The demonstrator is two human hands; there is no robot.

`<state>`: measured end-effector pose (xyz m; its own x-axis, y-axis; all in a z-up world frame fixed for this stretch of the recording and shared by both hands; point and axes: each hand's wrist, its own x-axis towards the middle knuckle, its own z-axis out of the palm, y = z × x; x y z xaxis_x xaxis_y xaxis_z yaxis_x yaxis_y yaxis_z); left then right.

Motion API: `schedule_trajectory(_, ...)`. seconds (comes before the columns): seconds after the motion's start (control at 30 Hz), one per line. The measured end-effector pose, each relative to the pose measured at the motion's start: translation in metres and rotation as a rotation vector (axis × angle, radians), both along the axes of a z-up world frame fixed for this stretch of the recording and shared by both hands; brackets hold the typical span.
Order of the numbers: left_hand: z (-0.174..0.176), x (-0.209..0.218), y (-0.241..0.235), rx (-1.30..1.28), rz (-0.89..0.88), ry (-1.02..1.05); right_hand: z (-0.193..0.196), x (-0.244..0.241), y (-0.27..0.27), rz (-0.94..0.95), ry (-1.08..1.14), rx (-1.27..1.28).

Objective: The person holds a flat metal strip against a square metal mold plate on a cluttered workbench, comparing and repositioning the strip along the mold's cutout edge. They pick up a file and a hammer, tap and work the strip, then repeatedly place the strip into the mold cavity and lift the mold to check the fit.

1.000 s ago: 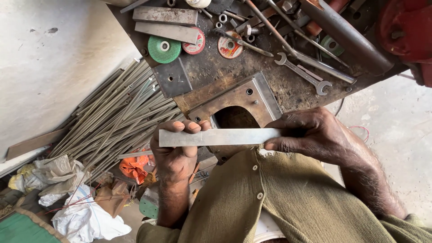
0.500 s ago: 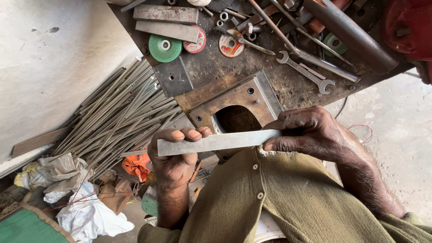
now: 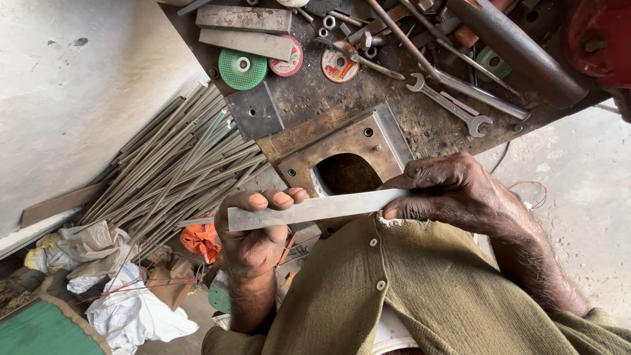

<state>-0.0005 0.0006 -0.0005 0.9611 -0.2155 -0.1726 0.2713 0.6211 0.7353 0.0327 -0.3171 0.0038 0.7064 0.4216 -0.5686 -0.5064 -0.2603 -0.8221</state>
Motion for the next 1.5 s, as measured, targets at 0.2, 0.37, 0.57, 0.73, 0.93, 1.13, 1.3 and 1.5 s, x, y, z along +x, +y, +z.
schedule_trajectory(0.2, -0.002, 0.002, 0.004, -0.079, -0.019, 0.008, 0.006, 0.003, 0.0, 0.01, 0.02, 0.026)
schedule_trajectory(0.37, -0.007, -0.002, 0.004, -0.055, 0.013, 0.001, 0.01, 0.001, 0.001, 0.017, 0.03, 0.007)
schedule_trajectory(0.57, -0.03, -0.013, 0.004, -0.114, 0.054, 0.058, 0.04, 0.014, 0.013, 0.081, 0.206, -0.298)
schedule_trajectory(0.73, -0.05, -0.028, 0.005, -0.185, 0.116, 0.21, 0.043, 0.015, 0.015, 0.074, 0.319, -0.435)
schedule_trajectory(0.93, -0.049, -0.033, 0.002, -0.175, 0.148, 0.309, 0.031, 0.01, 0.014, 0.074, 0.257, -0.4)
schedule_trajectory(1.13, -0.039, -0.027, -0.001, -0.08, 0.126, 0.203, 0.027, 0.01, 0.014, 0.082, 0.24, -0.391)
schedule_trajectory(1.3, -0.031, -0.028, 0.001, -0.057, 0.09, 0.154, 0.02, 0.01, 0.01, 0.086, 0.171, -0.296)
schedule_trajectory(1.5, -0.023, -0.026, 0.005, -0.163, 0.055, 0.154, 0.013, 0.012, 0.009, 0.099, 0.142, -0.277)
